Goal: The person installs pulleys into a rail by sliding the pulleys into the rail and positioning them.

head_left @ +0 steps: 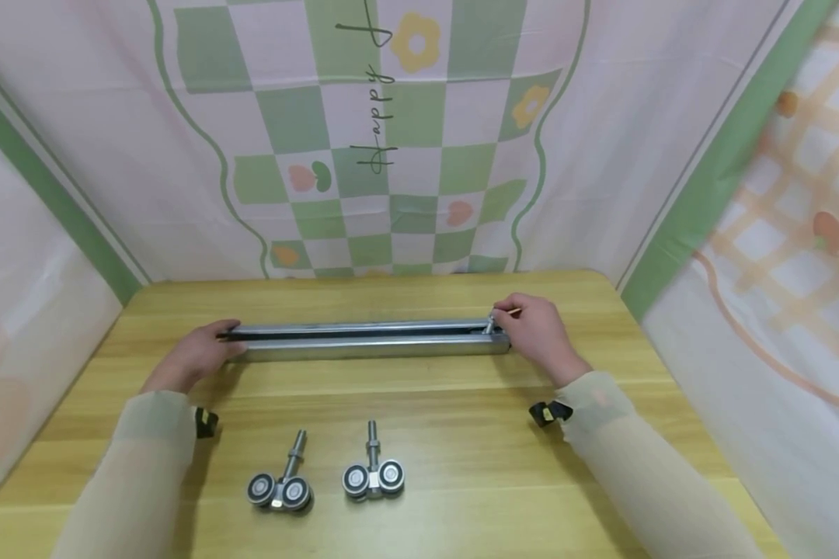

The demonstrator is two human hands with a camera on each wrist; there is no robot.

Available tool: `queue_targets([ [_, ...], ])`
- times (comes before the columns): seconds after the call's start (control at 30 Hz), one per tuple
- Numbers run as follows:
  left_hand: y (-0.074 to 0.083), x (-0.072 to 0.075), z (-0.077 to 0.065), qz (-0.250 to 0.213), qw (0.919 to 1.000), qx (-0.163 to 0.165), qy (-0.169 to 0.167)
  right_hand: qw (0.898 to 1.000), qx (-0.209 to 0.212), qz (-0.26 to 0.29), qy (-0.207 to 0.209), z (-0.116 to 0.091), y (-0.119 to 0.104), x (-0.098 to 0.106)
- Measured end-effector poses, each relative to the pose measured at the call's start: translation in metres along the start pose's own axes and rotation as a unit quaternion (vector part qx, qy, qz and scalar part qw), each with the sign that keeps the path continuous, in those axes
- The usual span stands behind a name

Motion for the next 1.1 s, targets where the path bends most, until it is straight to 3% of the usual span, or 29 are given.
queue_targets([
  [0.23,0.002,0.0,-0.001,-0.002,1.0,0.004,-0.001,1.0,0.007,-0.011,-0.012,0.0,-0.006,-0.006],
  [0.5,0.004,-0.001,-0.001,-0.005,1.0,0.002,0.0,0.998,0.051,-0.044,-0.004,-0.002,-0.012,-0.008],
  [1.1,0.001,-0.001,-0.002,-0.012,0.9999,0.006,-0.003,0.993,0.079,-0.092,-0.014,0.004,-0.021,-0.014],
])
Point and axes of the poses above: each hand's wrist, its own z-axis towards the middle knuckle, its own x-axis out of the back of the hand, y = z × x, the point moved 5 cm from there along z, towards the middle knuckle, and after that the axes turned 13 degrees about z, right-handed, at the moved point
